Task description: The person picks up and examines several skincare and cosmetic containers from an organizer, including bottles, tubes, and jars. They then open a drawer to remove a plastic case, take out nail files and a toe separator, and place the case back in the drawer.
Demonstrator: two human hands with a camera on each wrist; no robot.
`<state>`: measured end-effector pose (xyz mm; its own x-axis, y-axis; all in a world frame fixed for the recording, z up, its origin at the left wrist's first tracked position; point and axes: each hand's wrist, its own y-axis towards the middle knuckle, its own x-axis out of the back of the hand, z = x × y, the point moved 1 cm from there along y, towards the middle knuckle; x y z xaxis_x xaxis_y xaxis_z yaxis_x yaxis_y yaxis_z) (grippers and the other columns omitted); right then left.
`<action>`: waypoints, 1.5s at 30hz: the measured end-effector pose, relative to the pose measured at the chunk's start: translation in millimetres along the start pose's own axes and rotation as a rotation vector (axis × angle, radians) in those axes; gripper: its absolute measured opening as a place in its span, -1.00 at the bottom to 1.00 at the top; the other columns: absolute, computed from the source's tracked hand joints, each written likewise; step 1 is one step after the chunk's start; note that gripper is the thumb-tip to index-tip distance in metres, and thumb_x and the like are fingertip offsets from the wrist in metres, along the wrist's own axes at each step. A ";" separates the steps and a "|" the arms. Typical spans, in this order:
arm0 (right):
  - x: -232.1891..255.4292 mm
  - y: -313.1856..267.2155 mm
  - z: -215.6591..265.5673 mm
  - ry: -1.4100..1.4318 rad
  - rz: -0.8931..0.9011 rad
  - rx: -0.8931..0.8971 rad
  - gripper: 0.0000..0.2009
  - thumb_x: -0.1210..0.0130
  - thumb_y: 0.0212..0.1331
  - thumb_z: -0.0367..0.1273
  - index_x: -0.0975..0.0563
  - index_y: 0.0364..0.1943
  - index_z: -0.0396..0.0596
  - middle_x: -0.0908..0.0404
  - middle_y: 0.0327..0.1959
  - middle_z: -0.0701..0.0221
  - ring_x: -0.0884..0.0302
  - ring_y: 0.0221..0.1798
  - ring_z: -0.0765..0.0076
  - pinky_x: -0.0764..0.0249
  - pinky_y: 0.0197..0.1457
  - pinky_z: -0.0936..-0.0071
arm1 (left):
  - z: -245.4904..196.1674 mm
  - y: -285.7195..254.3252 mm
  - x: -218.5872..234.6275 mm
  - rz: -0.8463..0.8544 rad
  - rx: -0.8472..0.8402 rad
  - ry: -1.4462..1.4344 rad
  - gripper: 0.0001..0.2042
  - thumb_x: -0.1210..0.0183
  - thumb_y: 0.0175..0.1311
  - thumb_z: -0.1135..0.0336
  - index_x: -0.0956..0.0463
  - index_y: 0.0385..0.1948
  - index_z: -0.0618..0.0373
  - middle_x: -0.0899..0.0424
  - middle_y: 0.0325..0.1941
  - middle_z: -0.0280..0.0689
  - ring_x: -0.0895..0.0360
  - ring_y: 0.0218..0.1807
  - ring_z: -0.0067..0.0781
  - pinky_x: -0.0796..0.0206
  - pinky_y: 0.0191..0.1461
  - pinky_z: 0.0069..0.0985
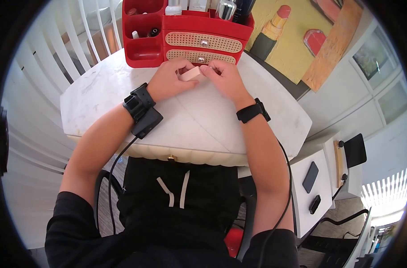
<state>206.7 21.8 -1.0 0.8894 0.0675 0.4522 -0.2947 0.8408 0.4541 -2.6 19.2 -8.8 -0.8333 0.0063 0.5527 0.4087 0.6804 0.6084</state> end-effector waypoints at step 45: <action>3.6 7.1 -16.1 0.282 0.126 0.002 -0.89 -0.14 0.33 -0.46 -0.50 -0.12 -0.11 -0.55 -0.30 0.60 -0.44 -0.26 0.74 -0.36 -0.20 0.71 | 18.1 -1.0 -8.4 0.202 0.276 -0.331 -0.69 -0.22 0.39 0.16 -0.56 -0.03 0.22 -0.63 -0.20 -0.37 -0.48 -0.18 -0.65 -0.36 -0.06 -0.59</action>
<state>213.5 36.6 -8.5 0.9075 0.3181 0.2745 -0.4096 0.8154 0.4091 -2.7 31.8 -24.3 -0.8393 0.3612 0.4064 0.4982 0.8103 0.3086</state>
